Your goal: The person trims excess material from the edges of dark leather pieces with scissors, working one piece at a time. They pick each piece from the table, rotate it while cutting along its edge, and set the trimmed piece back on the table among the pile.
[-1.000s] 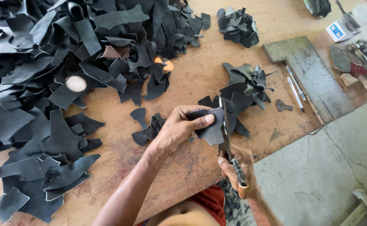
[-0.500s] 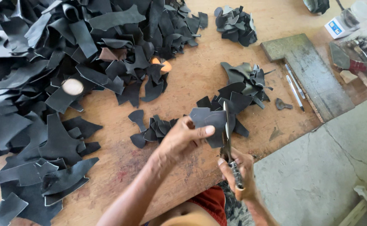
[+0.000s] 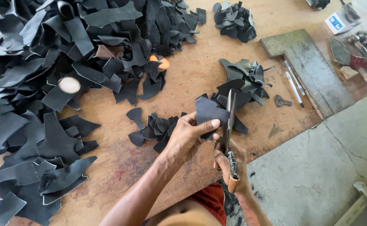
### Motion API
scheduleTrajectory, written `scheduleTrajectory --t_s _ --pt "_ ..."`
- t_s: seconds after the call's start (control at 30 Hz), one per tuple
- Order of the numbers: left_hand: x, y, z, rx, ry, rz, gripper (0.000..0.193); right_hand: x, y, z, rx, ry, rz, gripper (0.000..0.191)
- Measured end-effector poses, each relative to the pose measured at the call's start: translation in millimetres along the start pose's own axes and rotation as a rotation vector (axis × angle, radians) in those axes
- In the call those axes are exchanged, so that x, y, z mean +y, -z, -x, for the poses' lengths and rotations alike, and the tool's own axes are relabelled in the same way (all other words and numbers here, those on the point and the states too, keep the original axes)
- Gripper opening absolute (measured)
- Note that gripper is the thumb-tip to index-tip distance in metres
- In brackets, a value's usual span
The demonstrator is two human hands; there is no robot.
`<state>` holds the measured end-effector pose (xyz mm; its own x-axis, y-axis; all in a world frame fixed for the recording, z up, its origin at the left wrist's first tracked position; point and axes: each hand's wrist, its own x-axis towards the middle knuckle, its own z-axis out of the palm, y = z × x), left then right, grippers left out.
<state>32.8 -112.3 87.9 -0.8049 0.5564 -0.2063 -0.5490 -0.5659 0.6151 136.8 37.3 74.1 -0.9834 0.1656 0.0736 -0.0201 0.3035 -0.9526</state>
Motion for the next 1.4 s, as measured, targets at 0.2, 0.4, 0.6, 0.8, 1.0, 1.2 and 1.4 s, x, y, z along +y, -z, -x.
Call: scheduleTrajectory --t_s 0.2,0.4,0.6,0.8,1.0,1.2,1.4 --pt "20 7 -8 0.006 -0.095 -0.178 0.021 -23 8 -3 -0.151 0.006 0.149 0.026" --pt "39 -3 -6 -0.098 -0.228 -0.373 0.023 -55 8 -10 -0.145 -0.056 0.217 0.031" --pt "42 -5 -3 -0.09 -0.237 -0.345 0.022 -65 6 -16 -0.147 -0.051 0.186 0.036" --pt "41 -4 -4 -0.114 -0.235 -0.312 0.023 -53 1 -17 -0.13 0.032 0.167 0.035" --pt "45 -7 -4 -0.138 -0.231 -0.312 0.023 -50 3 -15 -0.121 0.069 0.135 0.033" --pt "53 -10 -5 -0.142 -0.199 -0.34 0.022 -47 5 -14 -0.121 0.064 0.068 0.026" --pt "58 -12 -6 -0.155 -0.174 -0.382 0.02 -44 9 -12 -0.107 0.032 0.043 0.016"
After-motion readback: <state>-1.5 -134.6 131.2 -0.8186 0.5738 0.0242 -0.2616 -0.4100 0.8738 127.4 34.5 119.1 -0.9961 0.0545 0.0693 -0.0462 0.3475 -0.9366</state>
